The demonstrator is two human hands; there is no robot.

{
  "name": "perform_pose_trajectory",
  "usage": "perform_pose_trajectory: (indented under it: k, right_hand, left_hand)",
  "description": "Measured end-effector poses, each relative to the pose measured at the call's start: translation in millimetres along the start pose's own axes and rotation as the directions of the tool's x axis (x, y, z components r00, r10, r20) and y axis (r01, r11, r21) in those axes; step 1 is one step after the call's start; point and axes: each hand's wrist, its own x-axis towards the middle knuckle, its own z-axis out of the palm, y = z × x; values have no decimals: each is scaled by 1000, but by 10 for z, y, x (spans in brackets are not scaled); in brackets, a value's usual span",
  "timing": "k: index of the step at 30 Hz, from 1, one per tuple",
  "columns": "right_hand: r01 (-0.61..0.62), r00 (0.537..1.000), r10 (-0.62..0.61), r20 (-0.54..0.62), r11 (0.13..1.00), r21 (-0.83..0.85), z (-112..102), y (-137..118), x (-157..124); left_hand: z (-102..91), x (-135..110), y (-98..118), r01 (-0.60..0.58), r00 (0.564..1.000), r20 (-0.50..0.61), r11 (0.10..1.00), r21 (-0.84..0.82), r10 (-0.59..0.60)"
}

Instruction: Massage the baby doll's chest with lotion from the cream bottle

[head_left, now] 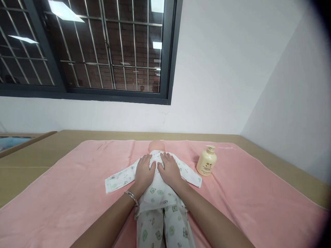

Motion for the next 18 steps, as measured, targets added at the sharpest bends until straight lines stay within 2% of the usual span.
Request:
perform_pose_trajectory:
  k: [18]
  right_hand:
    - [4,1000,-4,2,1000,-16,12,3,3]
  left_hand:
    - [-2,-2,10,3,1000,-23,999,-35,-4]
